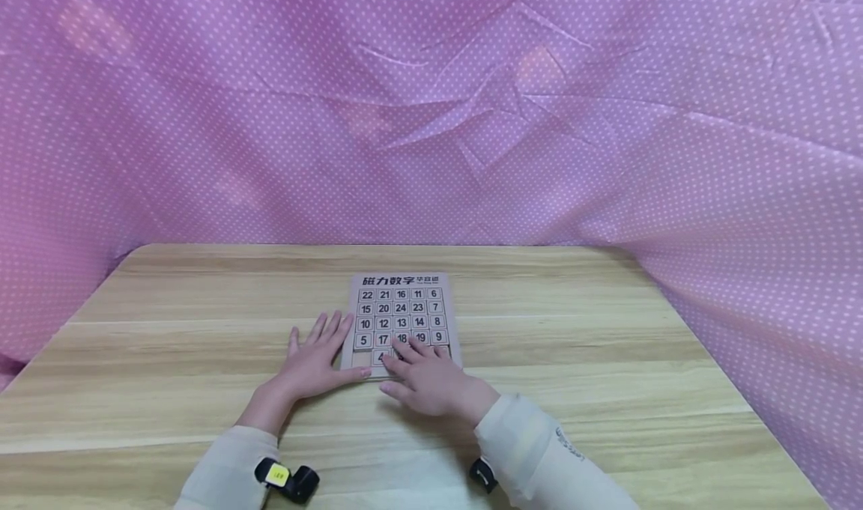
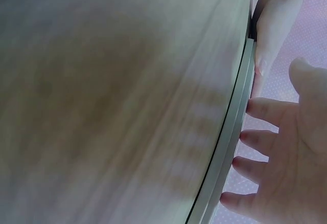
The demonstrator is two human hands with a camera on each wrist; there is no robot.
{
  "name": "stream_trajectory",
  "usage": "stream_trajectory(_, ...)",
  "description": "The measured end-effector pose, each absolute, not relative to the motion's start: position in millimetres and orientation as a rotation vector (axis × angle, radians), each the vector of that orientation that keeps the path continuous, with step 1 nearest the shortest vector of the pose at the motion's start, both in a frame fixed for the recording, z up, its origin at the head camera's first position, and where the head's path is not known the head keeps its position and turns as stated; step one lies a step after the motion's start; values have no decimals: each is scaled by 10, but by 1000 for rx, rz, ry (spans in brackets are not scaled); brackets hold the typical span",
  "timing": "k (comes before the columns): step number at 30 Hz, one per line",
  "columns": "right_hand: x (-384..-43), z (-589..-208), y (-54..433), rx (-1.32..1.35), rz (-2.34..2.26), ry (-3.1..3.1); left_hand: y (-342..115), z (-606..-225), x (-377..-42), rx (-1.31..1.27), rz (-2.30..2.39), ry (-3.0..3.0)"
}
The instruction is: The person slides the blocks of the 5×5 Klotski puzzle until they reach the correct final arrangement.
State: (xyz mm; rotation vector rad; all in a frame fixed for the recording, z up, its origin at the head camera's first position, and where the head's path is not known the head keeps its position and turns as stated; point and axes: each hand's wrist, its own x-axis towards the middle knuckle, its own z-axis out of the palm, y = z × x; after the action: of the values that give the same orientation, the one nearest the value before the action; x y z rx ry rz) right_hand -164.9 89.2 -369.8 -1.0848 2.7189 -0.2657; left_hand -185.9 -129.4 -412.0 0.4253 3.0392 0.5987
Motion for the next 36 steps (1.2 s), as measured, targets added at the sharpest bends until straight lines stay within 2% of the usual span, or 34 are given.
stream_trajectory(14, -1695, -3679, 838, -1029, -362, 2703, -1307, -4121, -1859, 432, 598, 3038)
stream_trajectory(29, -2080, -3722, 369, -942, -147, 2770, -1306, -4125, -1863, 455, 573, 3036)
stream_trajectory(36, -2124, -3722, 299, -903, -114, 2753, -1313, -4122, -1864, 451, 562, 3039)
